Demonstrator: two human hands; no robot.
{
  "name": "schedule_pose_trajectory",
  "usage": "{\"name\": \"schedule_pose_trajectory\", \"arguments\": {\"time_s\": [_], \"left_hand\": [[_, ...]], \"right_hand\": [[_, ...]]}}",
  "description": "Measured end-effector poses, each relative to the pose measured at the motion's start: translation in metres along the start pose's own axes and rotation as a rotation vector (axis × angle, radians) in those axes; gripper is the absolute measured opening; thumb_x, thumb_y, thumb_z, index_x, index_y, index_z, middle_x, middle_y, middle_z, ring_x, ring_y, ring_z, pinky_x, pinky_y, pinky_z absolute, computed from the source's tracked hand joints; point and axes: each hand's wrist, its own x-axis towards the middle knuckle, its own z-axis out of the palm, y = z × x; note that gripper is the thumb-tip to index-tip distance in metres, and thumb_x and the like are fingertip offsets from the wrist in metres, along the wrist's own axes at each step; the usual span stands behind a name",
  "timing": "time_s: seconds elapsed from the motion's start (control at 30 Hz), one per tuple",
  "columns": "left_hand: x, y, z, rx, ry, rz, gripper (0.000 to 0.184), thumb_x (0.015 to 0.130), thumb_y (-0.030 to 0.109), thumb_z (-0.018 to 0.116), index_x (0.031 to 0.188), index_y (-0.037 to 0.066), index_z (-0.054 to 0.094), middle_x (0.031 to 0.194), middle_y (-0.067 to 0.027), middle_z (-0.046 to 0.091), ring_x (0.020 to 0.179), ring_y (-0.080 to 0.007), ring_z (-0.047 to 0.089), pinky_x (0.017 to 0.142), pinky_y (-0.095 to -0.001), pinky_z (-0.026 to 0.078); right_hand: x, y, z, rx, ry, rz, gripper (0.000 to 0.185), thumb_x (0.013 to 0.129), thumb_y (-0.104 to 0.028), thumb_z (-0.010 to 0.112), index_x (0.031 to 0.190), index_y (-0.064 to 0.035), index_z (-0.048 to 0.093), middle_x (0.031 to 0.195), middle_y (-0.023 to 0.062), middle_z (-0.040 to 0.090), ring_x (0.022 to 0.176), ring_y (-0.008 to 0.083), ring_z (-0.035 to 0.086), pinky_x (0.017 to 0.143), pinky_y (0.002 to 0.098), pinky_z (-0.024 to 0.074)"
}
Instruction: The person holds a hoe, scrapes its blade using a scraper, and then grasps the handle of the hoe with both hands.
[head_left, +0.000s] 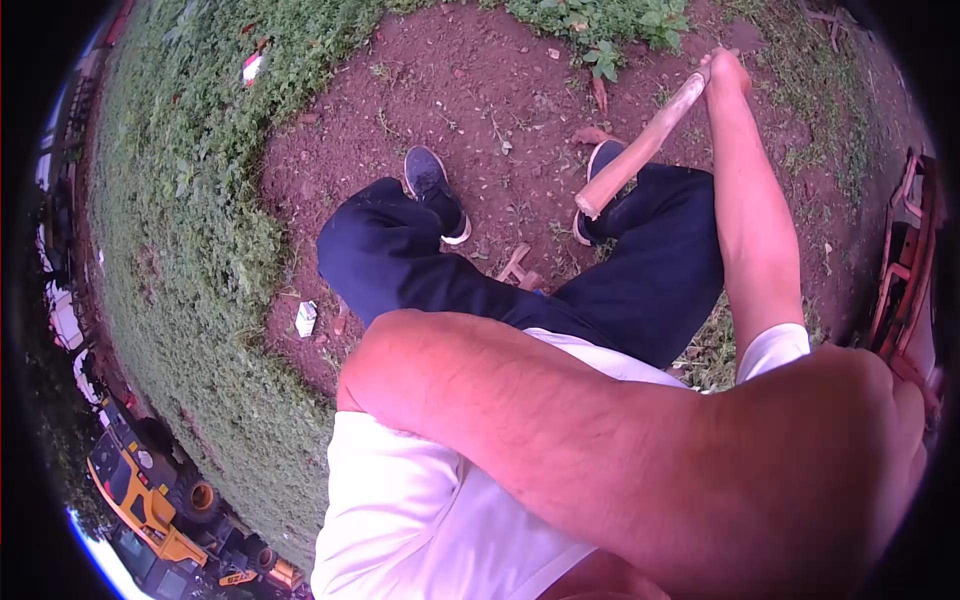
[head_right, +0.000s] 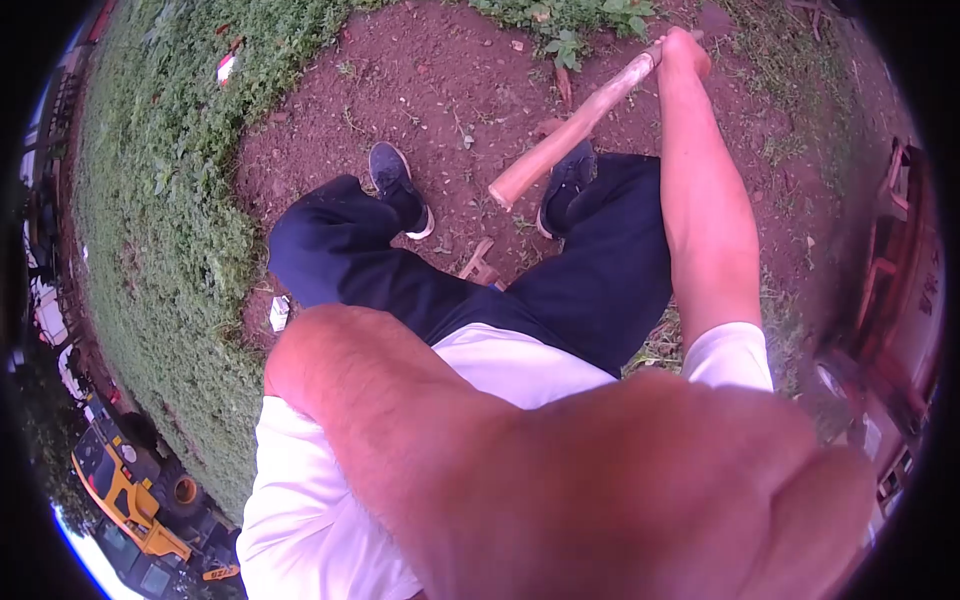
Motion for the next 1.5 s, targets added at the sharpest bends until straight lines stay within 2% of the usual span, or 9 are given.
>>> {"name": "schedule_pose_trajectory", "arguments": {"time_s": [0.27, 0.4, 0.47, 0.53, 0.67, 0.73, 0.83, 1.13, 1.5], "left_hand": [[-0.017, -0.008, 0.004, 0.094, -0.084, 0.171, 0.024, 0.066, 0.026, 0.065, 0.065, 0.005, 0.054, 0.064, -0.0035, 0.045, 0.060, -0.0216, 0.051, 0.049, -0.0374, 0.038], [-0.019, -0.065, -0.003, 0.332, -0.183, 0.180, 0.023, 0.066, 0.020, 0.073, 0.071, 0.005, 0.056, 0.074, -0.0100, 0.049, 0.068, -0.0275, 0.055, 0.055, -0.0390, 0.043], [-0.011, -0.123, -0.011, 0.649, -0.432, -0.319, 0.045, 0.081, 0.023, 0.081, 0.115, 0.001, 0.060, 0.116, -0.0214, 0.064, 0.112, -0.0387, 0.060, 0.092, -0.0469, 0.051], [-0.034, -0.190, -0.013, 0.769, -0.516, -0.594, 0.058, 0.091, 0.029, 0.072, 0.135, -0.003, 0.053, 0.132, -0.0242, 0.061, 0.129, -0.0389, 0.054, 0.111, -0.0476, 0.043], [-0.083, -0.292, -0.012, 0.389, -0.814, -1.097, 0.038, 0.099, 0.033, 0.063, 0.113, -0.003, 0.060, 0.089, -0.0135, 0.069, 0.076, -0.0245, 0.069, 0.075, -0.0409, 0.057], [-0.085, -0.295, 0.002, 0.205, -0.580, -1.374, 0.037, 0.102, 0.036, 0.060, 0.101, -0.001, 0.059, 0.073, -0.0053, 0.063, 0.059, -0.0163, 0.061, 0.057, -0.0370, 0.051], [-0.124, -0.357, 0.009, 0.239, -0.534, -1.312, 0.054, 0.105, 0.045, 0.048, 0.096, -0.007, 0.062, 0.080, -0.0258, 0.067, 0.079, -0.0394, 0.069, 0.075, -0.0499, 0.051], [-0.137, -0.454, 0.007, 0.385, -0.521, -1.240, 0.060, 0.105, 0.049, 0.046, 0.092, -0.007, 0.063, 0.083, -0.0296, 0.066, 0.084, -0.0459, 0.068, 0.078, -0.0521, 0.049], [-0.163, -0.355, -0.099, 0.515, -0.561, -1.407, 0.049, 0.105, 0.043, 0.052, 0.097, -0.004, 0.064, 0.085, -0.0291, 0.067, 0.085, -0.0460, 0.067, 0.077, -0.0508, 0.049]], "right_hand": [[-0.009, 0.008, 0.001, -0.096, 0.036, -0.004, 0.023, 0.088, -0.005, 0.068, 0.105, 0.0102, 0.063, 0.084, 0.0132, 0.070, 0.068, 0.0191, 0.069, 0.061, 0.0305, 0.0557], [-0.011, 0.019, -0.002, -0.570, 0.097, -0.100, 0.035, 0.083, -0.023, 0.070, 0.100, 0.0076, 0.074, 0.087, 0.0158, 0.075, 0.081, 0.0241, 0.074, 0.075, 0.0379, 0.0575], [-0.037, 0.019, -0.005, -0.929, 0.128, -0.138, 0.046, 0.082, -0.033, 0.064, 0.113, -0.0003, 0.075, 0.114, 0.0223, 0.073, 0.112, 0.0376, 0.069, 0.101, 0.0443, 0.0507], [-0.051, 0.020, -0.009, -0.899, 0.052, -0.080, 0.046, 0.084, -0.035, 0.064, 0.111, 0.0002, 0.075, 0.116, 0.0229, 0.072, 0.112, 0.0384, 0.069, 0.100, 0.0444, 0.0514], [-0.049, 0.048, 0.001, -0.918, 0.130, -0.102, 0.039, 0.087, -0.030, 0.064, 0.113, -0.0023, 0.073, 0.111, 0.0221, 0.073, 0.109, 0.0386, 0.070, 0.097, 0.0464, 0.0536], [-0.031, 0.073, 0.008, -0.940, 0.186, -0.112, 0.038, 0.088, -0.030, 0.064, 0.115, -0.0042, 0.069, 0.111, 0.0206, 0.073, 0.108, 0.0386, 0.070, 0.096, 0.0473, 0.0538], [-0.010, 0.096, 0.018, -0.893, 0.170, -0.105, 0.036, 0.088, -0.029, 0.063, 0.115, -0.0060, 0.069, 0.111, 0.0200, 0.073, 0.108, 0.0392, 0.070, 0.096, 0.0482, 0.0535], [0.056, 0.163, 0.063, -0.844, 0.091, 0.055, 0.043, 0.091, -0.037, 0.061, 0.113, -0.0006, 0.068, 0.112, 0.0262, 0.071, 0.110, 0.0434, 0.067, 0.096, 0.0504, 0.0525], [-0.079, 0.229, 0.077, -0.660, -0.020, 0.154, 0.048, 0.095, -0.042, 0.058, 0.100, 0.0053, 0.067, 0.096, 0.0292, 0.071, 0.099, 0.0443, 0.070, 0.087, 0.0498, 0.0532]]}}
